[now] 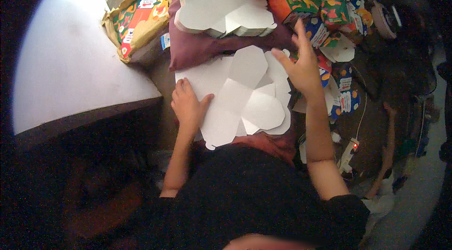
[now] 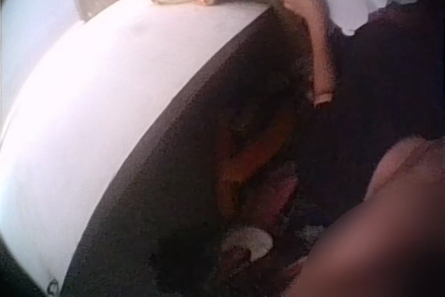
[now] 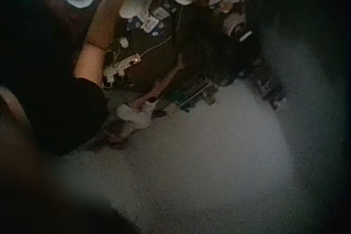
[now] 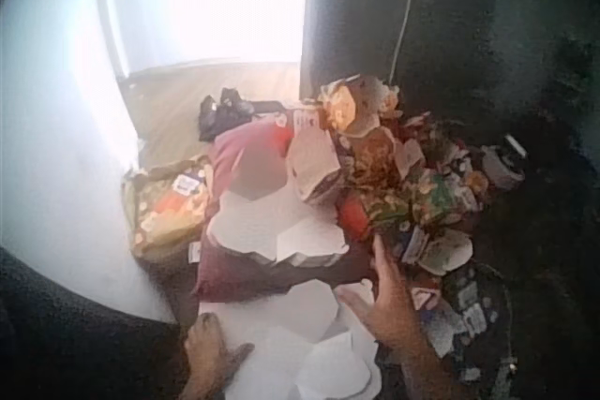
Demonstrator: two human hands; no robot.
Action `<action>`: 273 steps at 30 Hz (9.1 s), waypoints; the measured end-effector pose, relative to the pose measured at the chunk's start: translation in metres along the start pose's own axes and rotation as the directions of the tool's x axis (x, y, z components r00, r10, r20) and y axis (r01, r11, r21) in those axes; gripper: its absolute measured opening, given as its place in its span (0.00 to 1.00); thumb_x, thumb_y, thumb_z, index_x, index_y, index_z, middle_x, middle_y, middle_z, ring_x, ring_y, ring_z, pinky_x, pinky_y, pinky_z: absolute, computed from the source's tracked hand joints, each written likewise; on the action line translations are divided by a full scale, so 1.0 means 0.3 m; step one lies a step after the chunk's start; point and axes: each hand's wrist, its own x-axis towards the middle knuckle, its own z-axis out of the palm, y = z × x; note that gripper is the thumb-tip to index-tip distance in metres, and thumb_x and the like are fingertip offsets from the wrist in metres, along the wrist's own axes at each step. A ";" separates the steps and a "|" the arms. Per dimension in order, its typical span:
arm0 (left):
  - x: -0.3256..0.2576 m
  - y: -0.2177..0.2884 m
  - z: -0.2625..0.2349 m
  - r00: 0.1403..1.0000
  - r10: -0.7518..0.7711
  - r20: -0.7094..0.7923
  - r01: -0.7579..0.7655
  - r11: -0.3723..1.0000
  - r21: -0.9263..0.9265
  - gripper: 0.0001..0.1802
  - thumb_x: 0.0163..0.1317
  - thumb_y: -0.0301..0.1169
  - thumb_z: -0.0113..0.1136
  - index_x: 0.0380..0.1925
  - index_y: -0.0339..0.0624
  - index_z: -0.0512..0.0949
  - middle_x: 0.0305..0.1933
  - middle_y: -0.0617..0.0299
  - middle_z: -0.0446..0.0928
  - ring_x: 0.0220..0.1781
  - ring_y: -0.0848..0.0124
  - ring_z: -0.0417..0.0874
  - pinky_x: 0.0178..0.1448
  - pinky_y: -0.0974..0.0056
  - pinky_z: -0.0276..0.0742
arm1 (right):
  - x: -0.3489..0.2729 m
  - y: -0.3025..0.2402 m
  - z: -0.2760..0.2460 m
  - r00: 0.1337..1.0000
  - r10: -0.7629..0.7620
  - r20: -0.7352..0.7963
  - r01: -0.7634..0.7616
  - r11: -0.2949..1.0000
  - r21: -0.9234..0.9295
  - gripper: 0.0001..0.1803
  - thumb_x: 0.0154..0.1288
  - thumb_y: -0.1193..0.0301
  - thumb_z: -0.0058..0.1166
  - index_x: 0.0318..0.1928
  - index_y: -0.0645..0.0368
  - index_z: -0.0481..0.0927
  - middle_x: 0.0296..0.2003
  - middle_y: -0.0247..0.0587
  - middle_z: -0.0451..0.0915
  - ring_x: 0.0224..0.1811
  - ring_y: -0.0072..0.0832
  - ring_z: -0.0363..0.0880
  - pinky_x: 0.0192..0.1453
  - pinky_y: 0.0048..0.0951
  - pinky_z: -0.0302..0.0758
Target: The person folds flat white paper cutouts into small colorful takeout-style boxes. They repeatedly pick a flat piece, fold along creases, tuck flaps, and place the finished box aside. The process is repeated continuously throughout the clip.
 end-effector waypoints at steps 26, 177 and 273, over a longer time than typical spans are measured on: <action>0.039 -0.032 -0.092 0.989 -0.144 -0.039 0.076 0.714 -0.696 0.31 0.56 0.27 0.62 0.57 0.34 0.60 0.30 0.53 0.80 0.32 0.68 0.81 0.39 0.67 0.75 | -0.182 0.041 -0.003 0.872 -0.323 0.367 0.222 0.931 0.291 0.11 0.47 0.84 0.58 0.33 0.59 0.81 0.45 0.44 0.79 0.41 0.31 0.80 0.46 0.30 0.76; -0.115 0.257 -0.405 0.337 0.722 0.605 0.412 0.464 -0.784 0.31 0.58 0.28 0.49 0.62 0.34 0.57 0.61 0.51 0.63 0.63 0.65 0.62 0.66 0.64 0.56 | -0.184 -0.193 -0.130 0.792 -0.313 0.525 0.129 0.925 0.357 0.21 0.54 0.66 0.59 0.49 0.62 0.78 0.40 0.49 0.81 0.43 0.40 0.81 0.46 0.31 0.76; -0.055 0.096 -0.109 0.746 0.267 -0.610 -0.498 0.832 -0.245 0.36 0.37 0.27 0.75 0.49 0.36 0.68 0.40 0.53 0.71 0.43 0.63 0.74 0.48 0.61 0.70 | -0.225 -0.029 -0.061 0.951 -0.260 0.168 -0.018 0.496 0.868 0.13 0.43 0.79 0.67 0.30 0.59 0.78 0.34 0.43 0.82 0.41 0.33 0.80 0.50 0.36 0.74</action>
